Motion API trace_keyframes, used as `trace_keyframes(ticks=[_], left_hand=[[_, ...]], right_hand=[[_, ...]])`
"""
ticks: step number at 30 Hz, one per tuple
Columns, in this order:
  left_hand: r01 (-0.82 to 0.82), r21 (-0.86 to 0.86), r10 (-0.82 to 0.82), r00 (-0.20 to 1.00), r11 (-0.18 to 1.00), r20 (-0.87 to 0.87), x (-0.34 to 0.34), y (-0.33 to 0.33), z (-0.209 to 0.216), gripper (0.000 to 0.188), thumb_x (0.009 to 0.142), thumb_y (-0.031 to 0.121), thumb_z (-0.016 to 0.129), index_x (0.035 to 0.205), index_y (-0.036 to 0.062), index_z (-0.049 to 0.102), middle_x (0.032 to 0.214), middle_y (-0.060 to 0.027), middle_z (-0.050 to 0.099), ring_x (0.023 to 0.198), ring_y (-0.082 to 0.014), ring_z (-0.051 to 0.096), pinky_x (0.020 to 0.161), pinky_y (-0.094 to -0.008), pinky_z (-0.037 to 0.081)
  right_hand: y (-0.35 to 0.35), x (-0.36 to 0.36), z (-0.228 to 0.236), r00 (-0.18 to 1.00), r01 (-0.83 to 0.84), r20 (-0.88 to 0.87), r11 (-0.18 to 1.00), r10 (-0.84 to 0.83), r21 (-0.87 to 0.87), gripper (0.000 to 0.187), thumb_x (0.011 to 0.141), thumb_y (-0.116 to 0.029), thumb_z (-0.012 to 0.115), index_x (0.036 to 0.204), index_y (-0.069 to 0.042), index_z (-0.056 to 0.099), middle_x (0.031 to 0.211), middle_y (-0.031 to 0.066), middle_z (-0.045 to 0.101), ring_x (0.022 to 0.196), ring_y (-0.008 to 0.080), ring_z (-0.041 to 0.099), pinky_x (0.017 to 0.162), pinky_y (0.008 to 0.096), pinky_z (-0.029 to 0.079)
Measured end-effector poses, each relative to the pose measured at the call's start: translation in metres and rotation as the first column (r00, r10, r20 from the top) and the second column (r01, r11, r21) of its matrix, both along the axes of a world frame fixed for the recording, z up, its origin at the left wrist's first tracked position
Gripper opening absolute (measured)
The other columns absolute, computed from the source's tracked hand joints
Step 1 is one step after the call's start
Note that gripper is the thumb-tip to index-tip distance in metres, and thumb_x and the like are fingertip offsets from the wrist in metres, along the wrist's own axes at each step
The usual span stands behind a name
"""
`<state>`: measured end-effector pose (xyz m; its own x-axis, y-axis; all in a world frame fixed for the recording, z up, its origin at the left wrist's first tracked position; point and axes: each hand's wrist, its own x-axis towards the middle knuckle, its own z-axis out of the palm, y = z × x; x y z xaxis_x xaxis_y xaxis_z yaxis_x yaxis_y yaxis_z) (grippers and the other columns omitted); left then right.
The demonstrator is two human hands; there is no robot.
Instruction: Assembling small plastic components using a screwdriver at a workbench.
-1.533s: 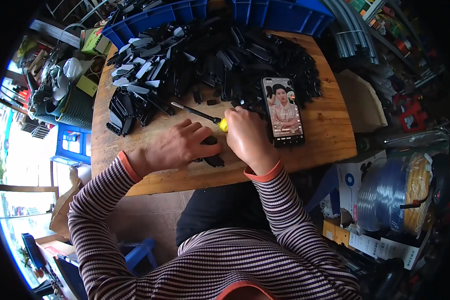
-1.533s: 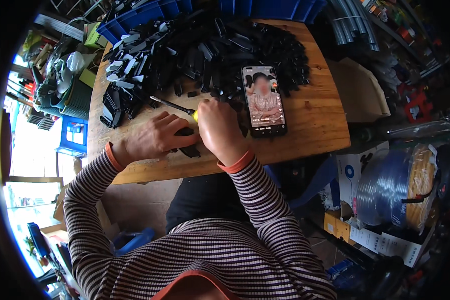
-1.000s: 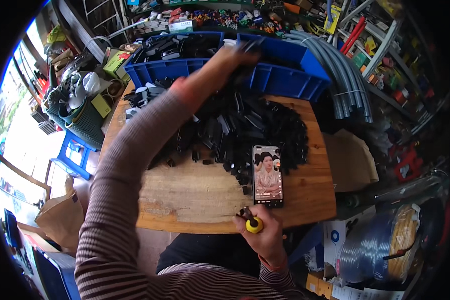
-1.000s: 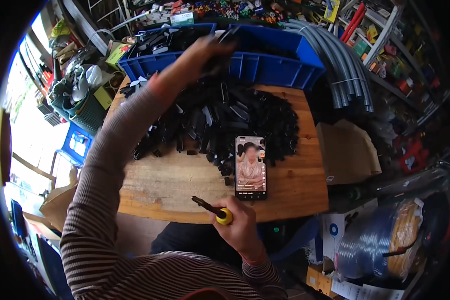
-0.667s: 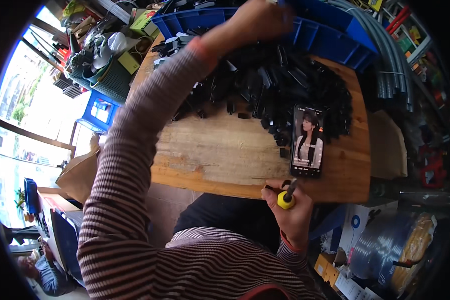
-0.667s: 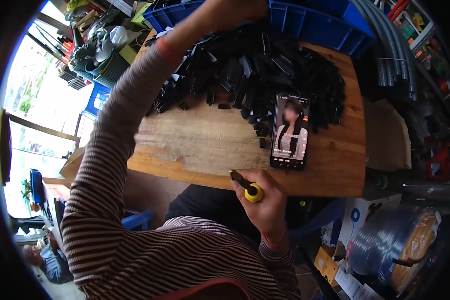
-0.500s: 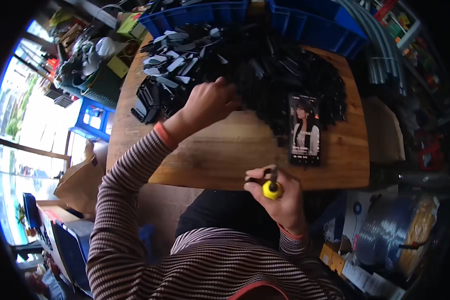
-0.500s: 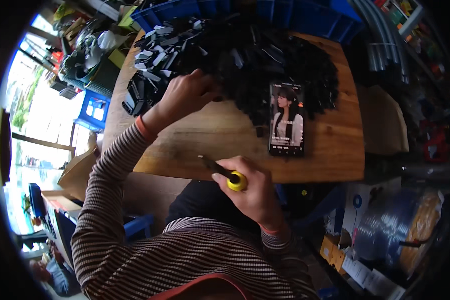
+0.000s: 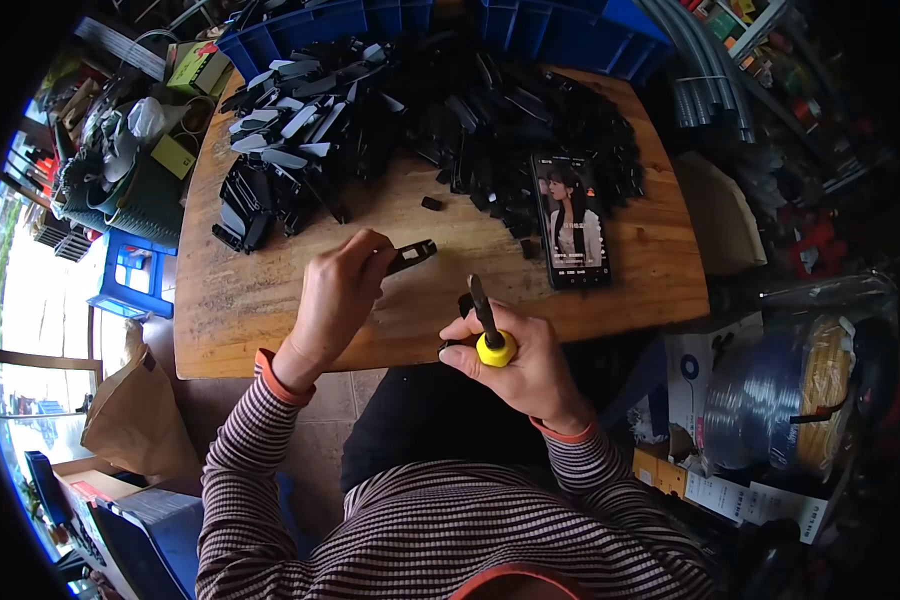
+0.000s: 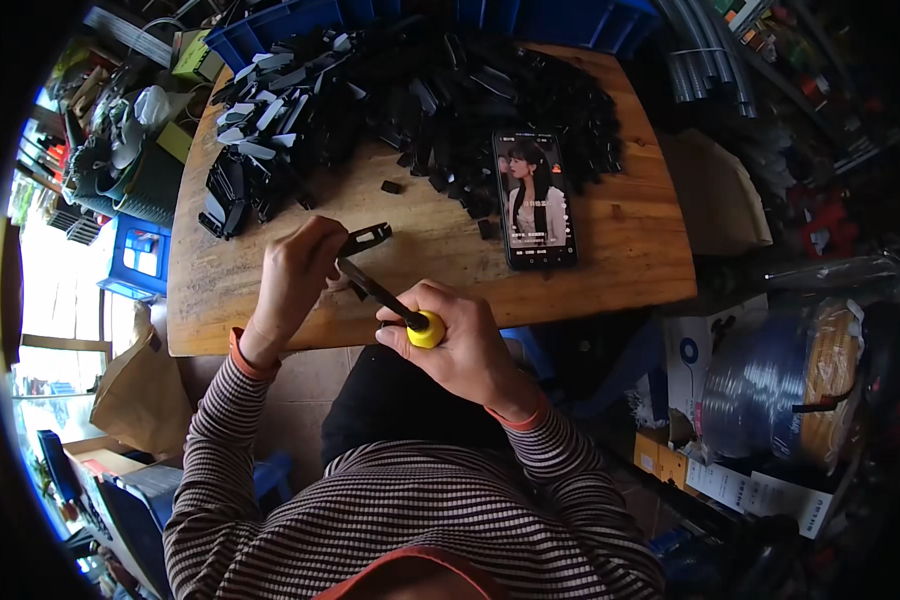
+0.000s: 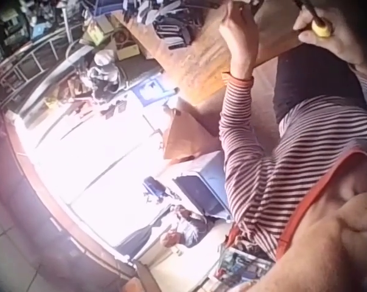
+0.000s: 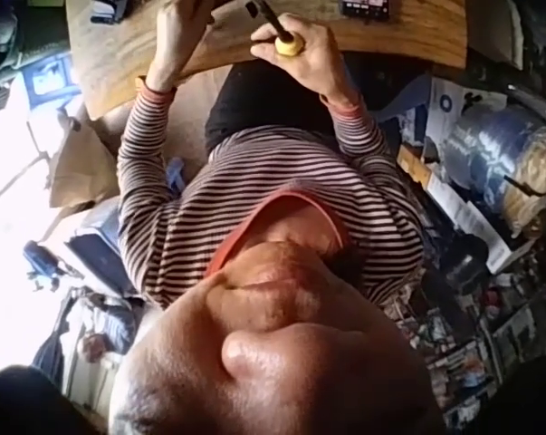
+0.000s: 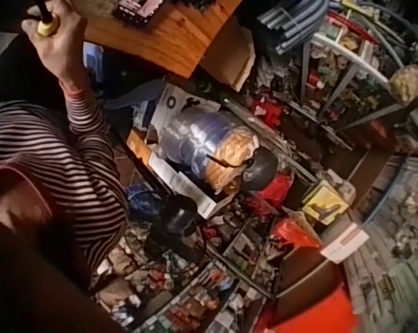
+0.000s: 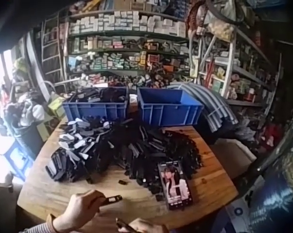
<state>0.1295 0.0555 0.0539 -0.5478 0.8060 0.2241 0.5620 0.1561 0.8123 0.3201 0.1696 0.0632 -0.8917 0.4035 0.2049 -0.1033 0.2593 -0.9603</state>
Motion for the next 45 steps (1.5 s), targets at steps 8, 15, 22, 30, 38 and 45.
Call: trace_keyframes(ticks=[8,15,22,30,38,45], left_hand=[[-0.098,-0.194,0.043,0.962,0.976,-0.269,0.014,-0.014,-0.006,0.013,0.087,0.014,0.064,0.097,0.0055,0.062,0.078,-0.0102,0.063,0.058,-0.0275,0.063,0.052,-0.0352,0.048],[0.049,-0.052,-0.064,0.931,0.997,-0.359,0.022,-0.015,-0.005,0.017,0.083,0.012,0.064,0.100,0.0066,0.061,0.077,-0.0079,0.061,0.074,-0.0265,0.062,0.060,-0.0363,0.051],[0.242,0.011,-0.214,0.877,0.970,-0.431,0.012,-0.018,-0.002,0.034,0.075,0.005,0.064,0.109,0.0057,0.060,0.095,-0.0091,0.061,0.087,-0.0255,0.059,0.074,-0.0348,0.052],[0.417,-0.018,-0.364,0.770,0.909,-0.524,0.014,-0.014,-0.021,0.044,0.068,0.005,0.066,0.111,0.0028,0.060,0.118,-0.0134,0.055,0.097,-0.0261,0.055,0.082,-0.0332,0.053],[0.393,0.006,-0.327,0.774,0.919,-0.542,0.016,-0.014,-0.027,0.044,0.069,0.006,0.065,0.112,0.0027,0.059,0.118,-0.0127,0.053,0.098,-0.0252,0.054,0.084,-0.0321,0.052],[0.414,0.025,-0.340,0.779,0.910,-0.526,0.015,-0.014,-0.028,0.039,0.071,0.006,0.062,0.109,0.0018,0.059,0.117,-0.0121,0.053,0.097,-0.0240,0.054,0.084,-0.0307,0.051]], right_hand=[[0.007,-0.010,0.009,0.997,0.071,-0.011,0.997,-0.071,0.023,0.017,0.081,-0.009,0.076,0.089,-0.001,0.064,0.076,0.0017,0.061,0.067,0.0072,0.057,0.062,0.0221,0.047],[0.016,-0.037,0.007,0.975,0.207,-0.120,0.964,-0.189,0.164,0.015,0.082,-0.009,0.075,0.088,-0.001,0.064,0.071,0.0010,0.062,0.063,0.0067,0.055,0.058,0.0216,0.045],[0.019,-0.048,-0.014,0.954,0.292,-0.100,0.952,-0.282,0.093,0.012,0.084,-0.007,0.073,0.092,-0.002,0.066,0.079,0.0017,0.066,0.068,0.0076,0.059,0.064,0.0215,0.048],[0.029,-0.063,-0.018,0.947,0.315,-0.033,0.905,-0.319,0.287,0.011,0.084,-0.006,0.071,0.091,0.000,0.064,0.078,0.0029,0.065,0.069,0.0097,0.060,0.063,0.0245,0.047],[0.037,-0.079,-0.018,0.979,0.178,-0.038,0.751,-0.200,0.636,0.022,0.071,0.006,0.067,0.090,-0.004,0.064,0.087,0.0117,0.066,0.081,0.0311,0.065,0.070,0.0347,0.051],[0.037,-0.079,-0.006,0.994,0.037,0.045,0.677,-0.103,0.735,0.016,0.076,0.002,0.069,0.091,0.000,0.064,0.084,0.0132,0.065,0.079,0.0285,0.065,0.070,0.0317,0.050]])
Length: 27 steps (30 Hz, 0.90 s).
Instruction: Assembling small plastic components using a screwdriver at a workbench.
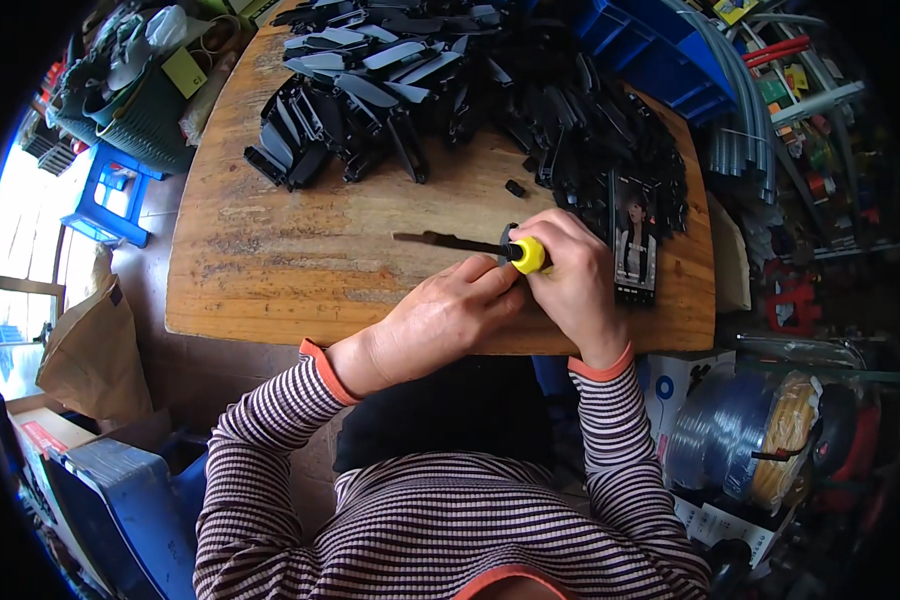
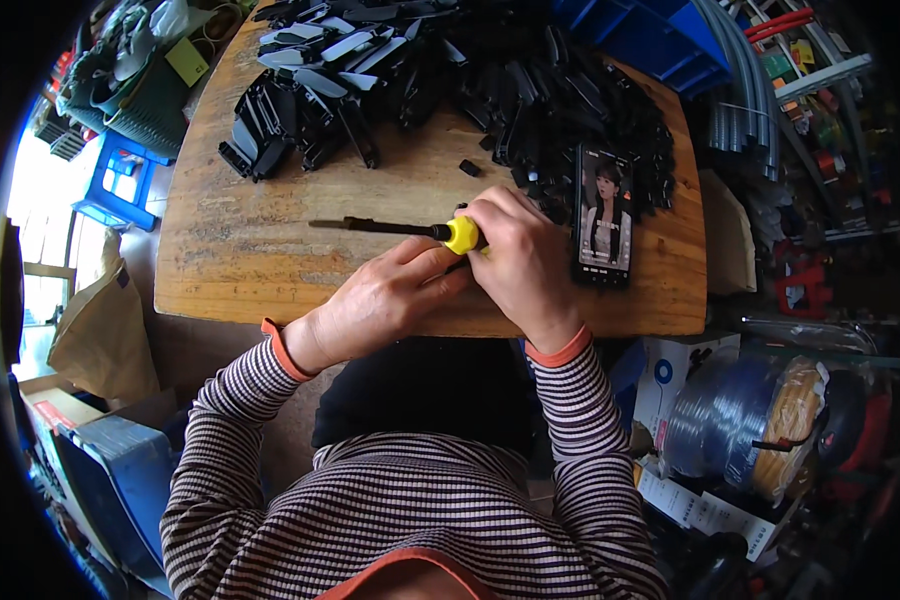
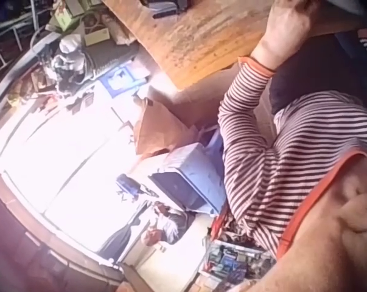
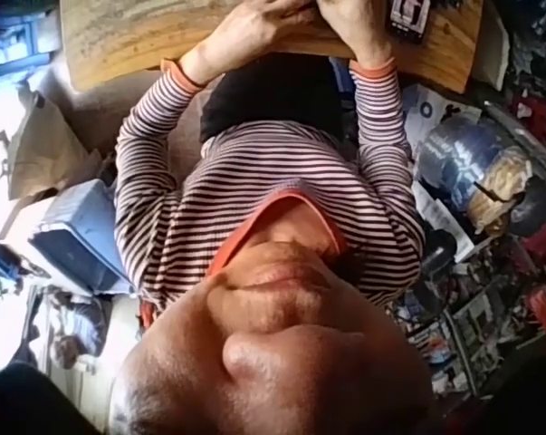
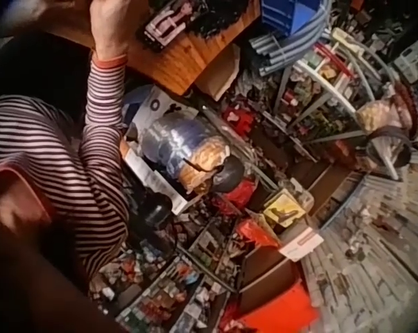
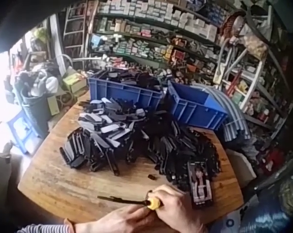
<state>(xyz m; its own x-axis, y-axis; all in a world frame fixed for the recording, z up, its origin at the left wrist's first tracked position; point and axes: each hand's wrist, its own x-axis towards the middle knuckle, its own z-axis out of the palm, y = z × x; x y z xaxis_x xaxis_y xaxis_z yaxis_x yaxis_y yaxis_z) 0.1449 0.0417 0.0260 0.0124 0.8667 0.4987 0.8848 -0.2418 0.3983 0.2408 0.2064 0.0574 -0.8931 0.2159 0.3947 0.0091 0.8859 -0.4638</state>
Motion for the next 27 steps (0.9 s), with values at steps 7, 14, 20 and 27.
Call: trace_keyframes(ticks=[7,14,20,27], left_hand=[[-0.009,-0.011,0.009,1.000,1.000,-0.008,-0.002,-0.004,-0.001,0.039,0.071,0.006,0.062,0.109,0.0011,0.058,0.118,-0.0121,0.053,0.098,-0.0243,0.053,0.084,-0.0318,0.051],[0.012,-0.055,-0.010,0.999,0.998,0.041,-0.003,-0.001,-0.001,0.054,0.064,0.006,0.070,0.117,0.0029,0.059,0.126,-0.0133,0.054,0.103,-0.0276,0.056,0.084,-0.0360,0.053],[0.012,0.040,-0.006,0.989,0.999,-0.148,-0.013,0.012,0.008,0.040,0.072,0.008,0.062,0.112,0.0047,0.059,0.119,-0.0110,0.054,0.100,-0.0250,0.053,0.090,-0.0372,0.047],[0.029,-0.138,-0.066,0.960,0.990,-0.272,-0.035,0.015,0.017,0.031,0.077,0.009,0.061,0.108,0.0067,0.059,0.100,-0.0077,0.054,0.096,-0.0220,0.053,0.084,-0.0365,0.044]], right_hand=[[0.011,-0.011,0.033,0.996,-0.076,-0.071,0.933,0.054,-0.352,0.014,0.085,-0.012,0.068,0.082,0.000,0.061,0.077,0.0103,0.064,0.068,0.0187,0.061,0.062,0.0272,0.046],[-0.004,-0.047,0.000,0.978,-0.067,-0.173,0.606,-0.119,-0.793,0.029,0.090,-0.023,0.064,0.070,-0.004,0.054,0.074,0.0066,0.062,0.063,0.0084,0.052,0.057,0.0230,0.039],[0.017,-0.040,0.025,0.946,-0.043,-0.257,0.708,-0.198,-0.705,0.021,0.087,-0.019,0.066,0.075,-0.003,0.060,0.071,0.0053,0.063,0.063,0.0124,0.058,0.058,0.0263,0.045],[0.024,-0.051,-0.006,0.962,0.270,0.014,0.956,-0.274,0.118,0.008,0.078,-0.009,0.067,0.081,-0.002,0.063,0.087,0.0149,0.066,0.077,0.0318,0.065,0.068,0.0396,0.051]])
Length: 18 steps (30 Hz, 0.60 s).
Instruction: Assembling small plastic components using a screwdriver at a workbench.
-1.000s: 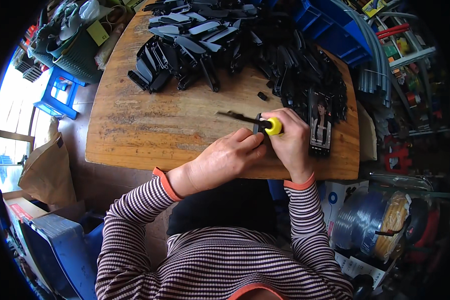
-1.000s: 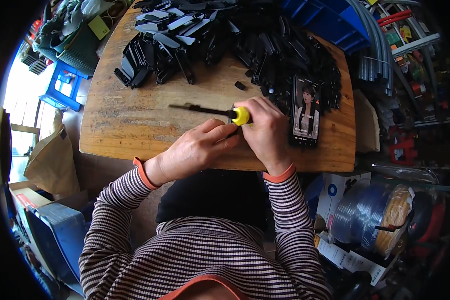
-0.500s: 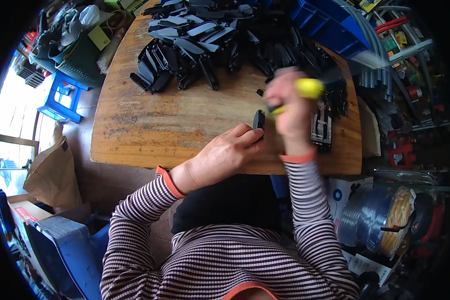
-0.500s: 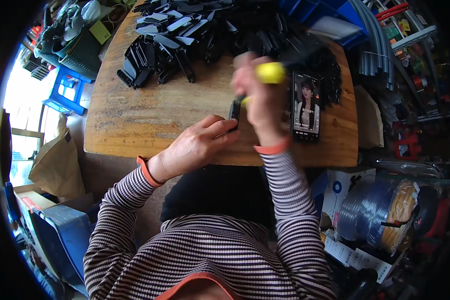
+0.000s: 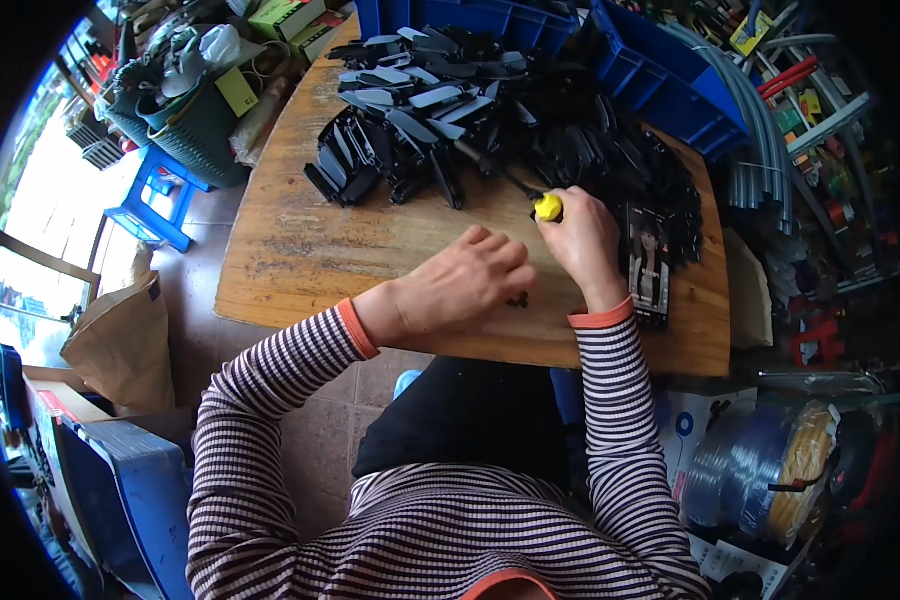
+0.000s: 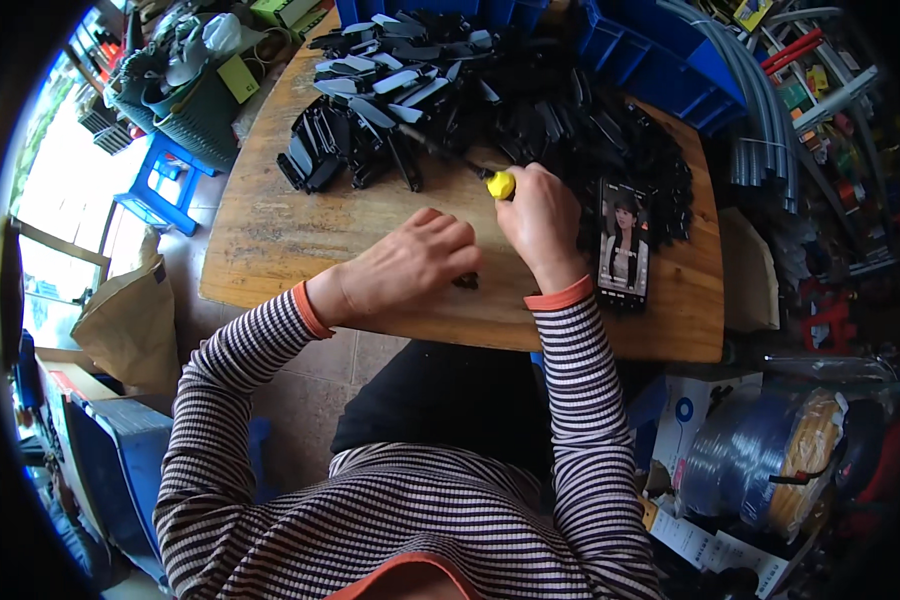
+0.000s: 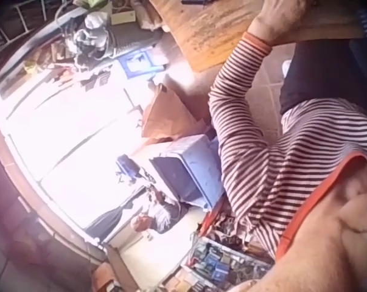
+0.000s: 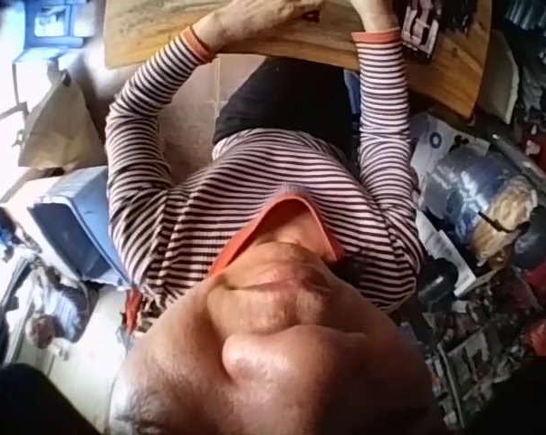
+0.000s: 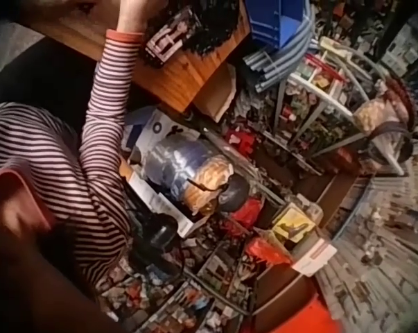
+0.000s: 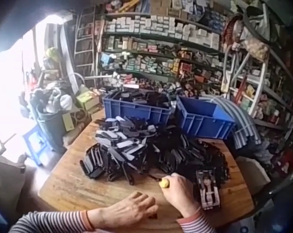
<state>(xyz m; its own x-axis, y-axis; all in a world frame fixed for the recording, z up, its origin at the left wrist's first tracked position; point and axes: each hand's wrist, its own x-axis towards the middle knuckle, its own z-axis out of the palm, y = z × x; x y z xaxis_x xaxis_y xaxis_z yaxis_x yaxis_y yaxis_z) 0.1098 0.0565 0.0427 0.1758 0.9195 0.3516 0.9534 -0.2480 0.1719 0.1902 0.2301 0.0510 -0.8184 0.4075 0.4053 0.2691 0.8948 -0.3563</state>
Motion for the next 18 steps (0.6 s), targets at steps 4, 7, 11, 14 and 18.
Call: trace_keyframes(ticks=[4,7,11,14,18], left_hand=[[-0.241,-0.027,0.242,0.962,0.970,0.126,-0.034,-0.017,0.008,0.035,0.071,0.001,0.061,0.106,0.0087,0.058,0.095,-0.0067,0.053,0.091,-0.0248,0.055,0.084,-0.0381,0.043],[-0.319,0.107,0.325,0.945,0.942,-0.033,-0.059,-0.008,0.017,0.037,0.070,-0.003,0.058,0.105,0.0076,0.058,0.098,-0.0070,0.054,0.088,-0.0244,0.055,0.078,-0.0379,0.044],[-0.161,0.137,0.199,0.920,0.977,-0.337,-0.076,0.002,0.010,0.040,0.067,-0.006,0.058,0.106,0.0058,0.059,0.095,-0.0072,0.057,0.080,-0.0243,0.056,0.073,-0.0364,0.046],[-0.131,0.125,0.149,0.978,0.983,-0.145,-0.057,0.002,0.023,0.035,0.072,-0.003,0.061,0.106,0.0042,0.059,0.097,-0.0069,0.062,0.083,-0.0235,0.059,0.074,-0.0344,0.048],[0.115,-0.218,0.136,0.486,0.969,0.863,-0.007,0.015,0.030,0.031,0.077,0.004,0.067,0.108,0.0030,0.060,0.100,-0.0066,0.065,0.090,-0.0236,0.062,0.079,-0.0328,0.050]], right_hand=[[0.000,0.000,-0.003,0.992,0.014,0.125,1.000,-0.012,-0.015,0.011,0.076,-0.006,0.066,0.086,-0.002,0.064,0.093,0.0169,0.065,0.084,0.0369,0.063,0.072,0.0429,0.052],[0.001,0.006,0.001,0.995,0.011,0.097,0.999,-0.007,-0.035,0.013,0.076,-0.005,0.066,0.089,-0.002,0.063,0.091,0.0162,0.066,0.083,0.0361,0.064,0.071,0.0424,0.052],[-0.021,0.024,0.013,0.991,-0.102,-0.110,0.971,0.080,-0.214,0.021,0.077,-0.006,0.069,0.096,-0.002,0.064,0.084,0.0154,0.066,0.078,0.0317,0.065,0.068,0.0363,0.051],[-0.030,0.054,0.022,0.967,-0.184,-0.236,0.907,0.098,-0.380,0.020,0.080,-0.008,0.071,0.098,-0.001,0.065,0.079,0.0120,0.066,0.072,0.0228,0.064,0.067,0.0296,0.049],[-0.031,0.079,0.029,0.957,-0.220,-0.285,0.762,0.049,-0.609,0.017,0.084,-0.010,0.071,0.097,0.000,0.066,0.077,0.0051,0.065,0.070,0.0113,0.059,0.066,0.0245,0.046]])
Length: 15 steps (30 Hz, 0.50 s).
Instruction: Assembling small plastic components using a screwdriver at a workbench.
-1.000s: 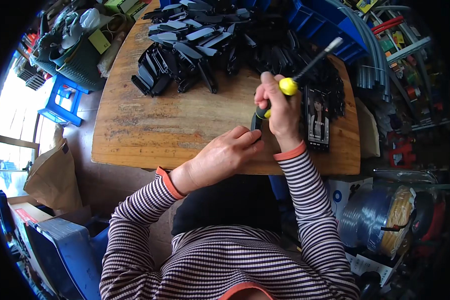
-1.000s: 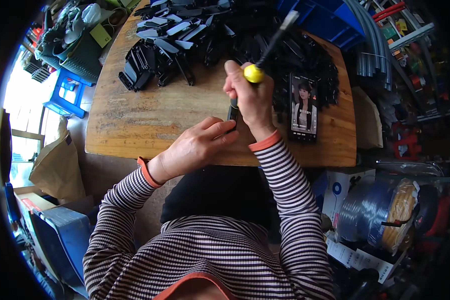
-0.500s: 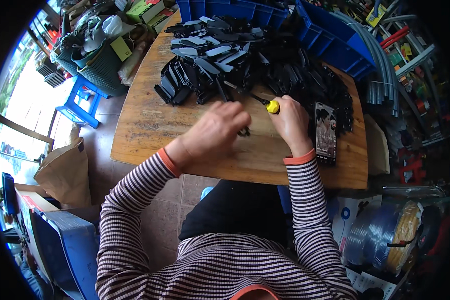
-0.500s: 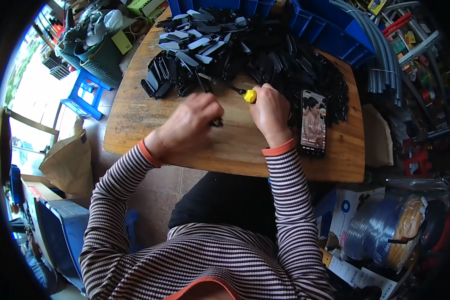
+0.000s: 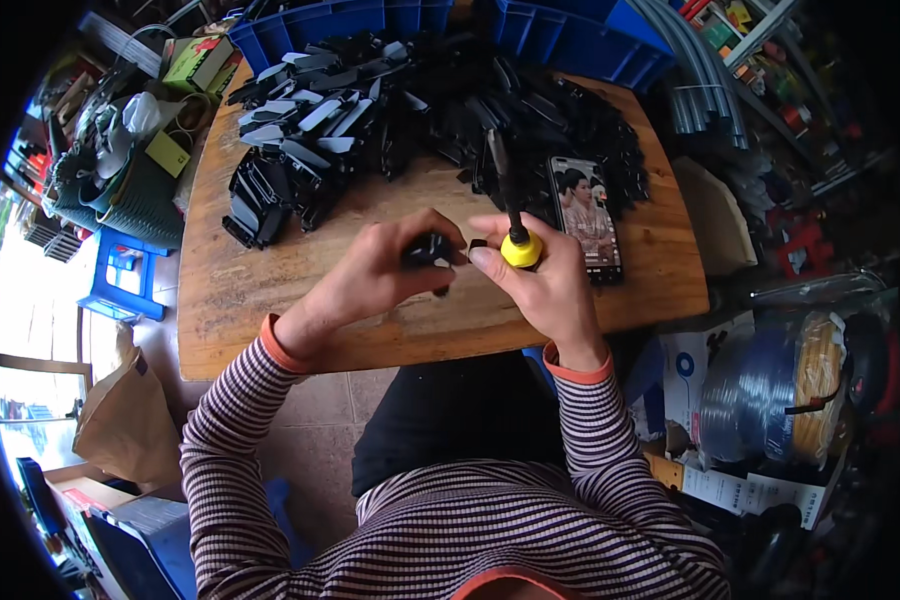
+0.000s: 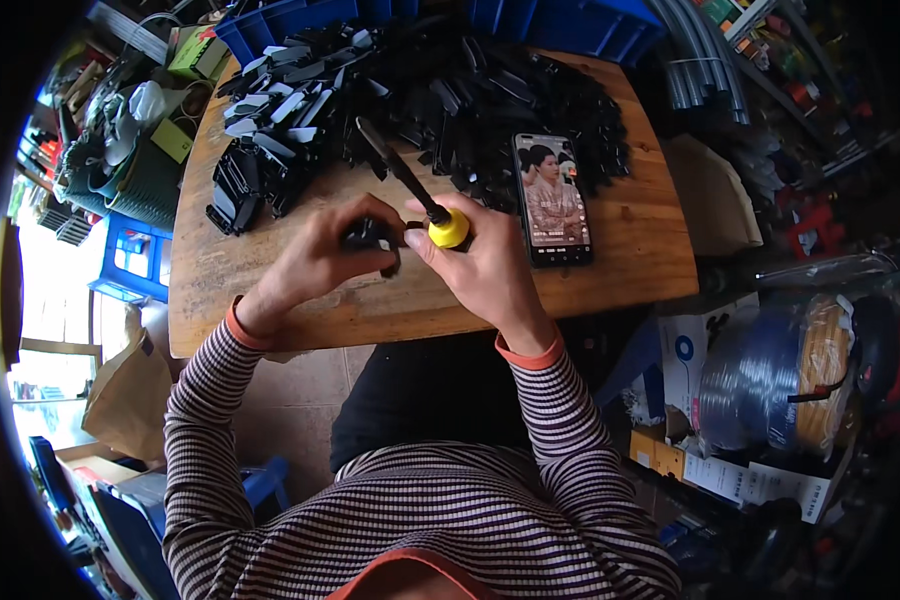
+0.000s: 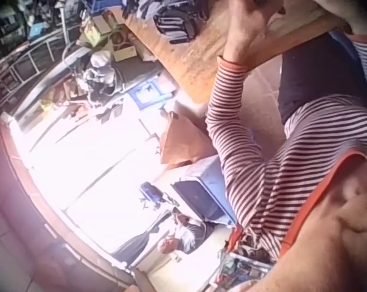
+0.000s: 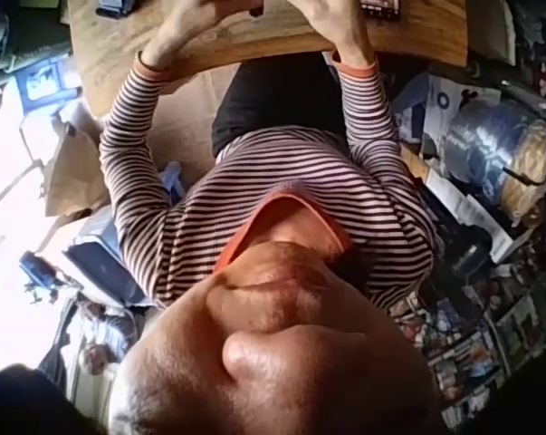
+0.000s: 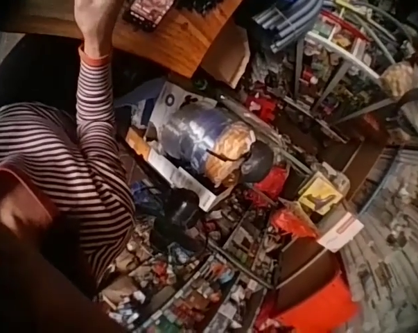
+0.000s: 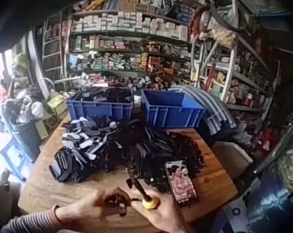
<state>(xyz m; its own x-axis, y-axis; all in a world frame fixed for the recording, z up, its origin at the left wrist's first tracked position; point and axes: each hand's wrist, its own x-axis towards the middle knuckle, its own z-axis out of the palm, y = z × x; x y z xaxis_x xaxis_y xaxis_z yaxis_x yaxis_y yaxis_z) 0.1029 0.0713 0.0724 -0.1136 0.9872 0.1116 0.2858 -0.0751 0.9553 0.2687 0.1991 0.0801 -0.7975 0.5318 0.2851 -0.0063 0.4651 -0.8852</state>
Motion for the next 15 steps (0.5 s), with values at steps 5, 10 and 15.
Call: trace_keyframes(ticks=[5,10,15], left_hand=[[-0.086,-0.251,0.087,0.996,0.964,-0.008,-0.009,0.023,-0.018,0.032,0.080,0.011,0.071,0.108,0.0012,0.060,0.111,-0.0127,0.063,0.090,-0.0266,0.066,0.081,-0.0334,0.053],[-0.170,0.207,0.237,0.900,0.964,-0.366,-0.011,0.004,-0.027,0.039,0.075,0.008,0.071,0.113,0.0025,0.062,0.117,-0.0137,0.061,0.096,-0.0276,0.064,0.085,-0.0335,0.052],[0.084,0.338,0.150,0.777,0.937,-0.611,0.003,-0.023,-0.025,0.042,0.066,0.009,0.071,0.106,0.0010,0.063,0.116,-0.0149,0.059,0.102,-0.0313,0.060,0.088,-0.0382,0.051]], right_hand=[[0.002,-0.003,-0.008,1.000,0.011,0.021,0.999,-0.010,-0.051,0.012,0.085,-0.010,0.070,0.092,-0.001,0.066,0.077,0.0014,0.064,0.072,0.0061,0.056,0.066,0.0221,0.045],[0.012,-0.010,-0.025,0.989,0.145,-0.048,0.988,-0.143,0.055,0.010,0.084,-0.006,0.071,0.089,0.000,0.066,0.077,0.0025,0.065,0.072,0.0070,0.057,0.066,0.0226,0.045],[0.004,-0.033,-0.026,0.997,0.081,-0.008,0.962,-0.081,0.260,0.010,0.081,-0.002,0.071,0.088,0.001,0.065,0.077,0.0067,0.066,0.071,0.0137,0.062,0.065,0.0246,0.047]])
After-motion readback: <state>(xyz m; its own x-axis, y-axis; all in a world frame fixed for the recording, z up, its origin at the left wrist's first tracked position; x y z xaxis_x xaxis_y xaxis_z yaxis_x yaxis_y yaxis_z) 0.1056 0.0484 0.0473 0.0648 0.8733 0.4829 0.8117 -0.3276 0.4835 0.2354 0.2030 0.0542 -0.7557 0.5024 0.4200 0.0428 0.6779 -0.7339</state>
